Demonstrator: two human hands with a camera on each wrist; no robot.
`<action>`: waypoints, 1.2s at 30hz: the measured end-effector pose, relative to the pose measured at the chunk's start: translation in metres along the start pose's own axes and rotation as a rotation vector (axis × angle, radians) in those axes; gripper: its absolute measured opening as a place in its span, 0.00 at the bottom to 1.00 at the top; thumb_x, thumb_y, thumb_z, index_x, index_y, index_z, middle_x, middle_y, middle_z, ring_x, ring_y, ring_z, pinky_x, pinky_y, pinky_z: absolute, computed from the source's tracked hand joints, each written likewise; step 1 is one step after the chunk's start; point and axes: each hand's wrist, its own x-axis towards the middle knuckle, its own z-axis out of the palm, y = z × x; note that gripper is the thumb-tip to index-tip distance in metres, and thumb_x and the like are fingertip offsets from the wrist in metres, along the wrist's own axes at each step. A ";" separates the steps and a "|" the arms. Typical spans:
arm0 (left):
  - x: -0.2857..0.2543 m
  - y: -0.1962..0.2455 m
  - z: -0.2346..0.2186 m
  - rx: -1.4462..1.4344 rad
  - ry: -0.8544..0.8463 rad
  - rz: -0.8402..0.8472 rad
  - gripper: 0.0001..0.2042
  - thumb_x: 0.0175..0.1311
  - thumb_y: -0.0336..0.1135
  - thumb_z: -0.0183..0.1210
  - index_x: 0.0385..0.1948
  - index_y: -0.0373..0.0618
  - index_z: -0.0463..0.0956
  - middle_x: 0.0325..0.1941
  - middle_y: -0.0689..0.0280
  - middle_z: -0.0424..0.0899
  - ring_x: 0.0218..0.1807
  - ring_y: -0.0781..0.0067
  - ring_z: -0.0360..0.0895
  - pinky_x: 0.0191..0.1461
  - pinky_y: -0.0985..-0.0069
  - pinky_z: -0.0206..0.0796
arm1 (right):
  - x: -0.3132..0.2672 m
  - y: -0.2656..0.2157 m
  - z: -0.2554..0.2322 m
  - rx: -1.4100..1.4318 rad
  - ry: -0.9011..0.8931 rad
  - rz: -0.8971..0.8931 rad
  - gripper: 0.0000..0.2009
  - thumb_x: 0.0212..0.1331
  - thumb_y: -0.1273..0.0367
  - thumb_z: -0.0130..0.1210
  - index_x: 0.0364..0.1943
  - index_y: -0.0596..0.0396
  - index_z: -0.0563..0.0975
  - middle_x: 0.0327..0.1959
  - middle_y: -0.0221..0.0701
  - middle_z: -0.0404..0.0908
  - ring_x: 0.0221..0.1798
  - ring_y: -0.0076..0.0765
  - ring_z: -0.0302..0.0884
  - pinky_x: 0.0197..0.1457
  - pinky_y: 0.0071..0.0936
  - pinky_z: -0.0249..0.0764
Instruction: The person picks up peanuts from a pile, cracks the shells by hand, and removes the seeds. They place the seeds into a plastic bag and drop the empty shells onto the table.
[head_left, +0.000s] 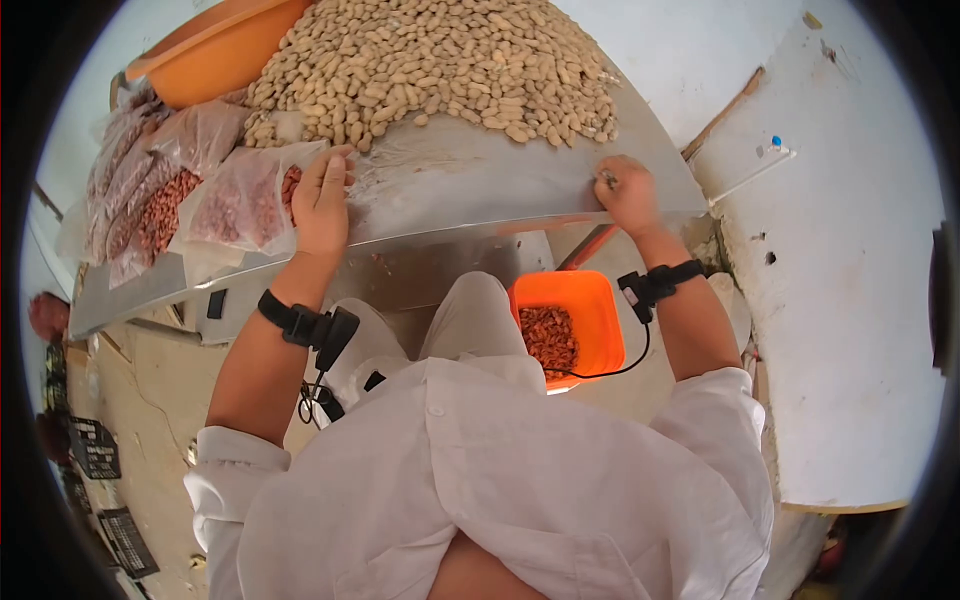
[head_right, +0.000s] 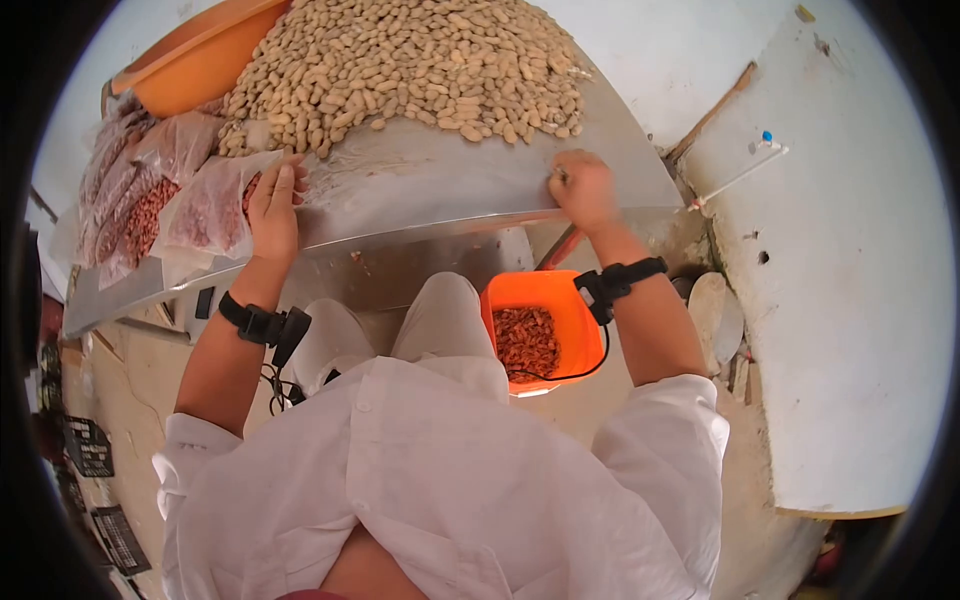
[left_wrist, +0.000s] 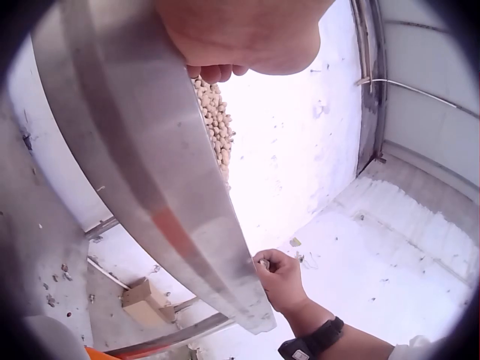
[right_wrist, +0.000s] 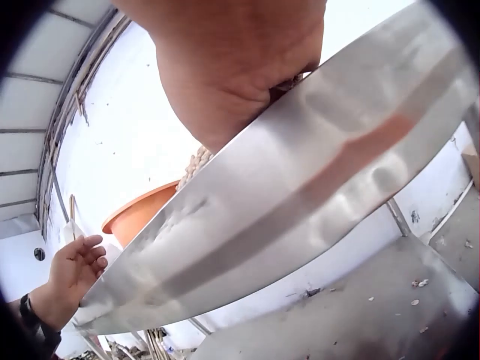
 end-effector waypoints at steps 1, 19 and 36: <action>0.000 0.000 0.000 0.008 -0.005 -0.006 0.14 0.68 0.38 0.45 0.44 0.39 0.74 0.35 0.67 0.76 0.35 0.82 0.68 0.38 0.84 0.61 | -0.009 0.011 -0.007 -0.025 0.020 0.034 0.07 0.40 0.73 0.54 0.27 0.55 0.76 0.25 0.38 0.76 0.32 0.48 0.74 0.36 0.39 0.71; 0.003 -0.002 0.002 0.200 -0.044 -0.005 0.15 0.69 0.39 0.44 0.45 0.40 0.74 0.35 0.69 0.76 0.34 0.83 0.69 0.37 0.84 0.61 | -0.286 0.116 0.049 -0.342 -0.041 0.840 0.08 0.50 0.65 0.55 0.27 0.54 0.77 0.30 0.39 0.77 0.36 0.47 0.74 0.38 0.41 0.70; 0.011 0.005 0.011 0.275 -0.256 0.257 0.09 0.60 0.29 0.53 0.41 0.40 0.75 0.38 0.65 0.75 0.37 0.75 0.70 0.42 0.80 0.63 | -0.211 0.140 -0.020 -0.084 0.324 0.762 0.08 0.56 0.67 0.55 0.29 0.60 0.78 0.20 0.35 0.75 0.23 0.26 0.71 0.30 0.26 0.68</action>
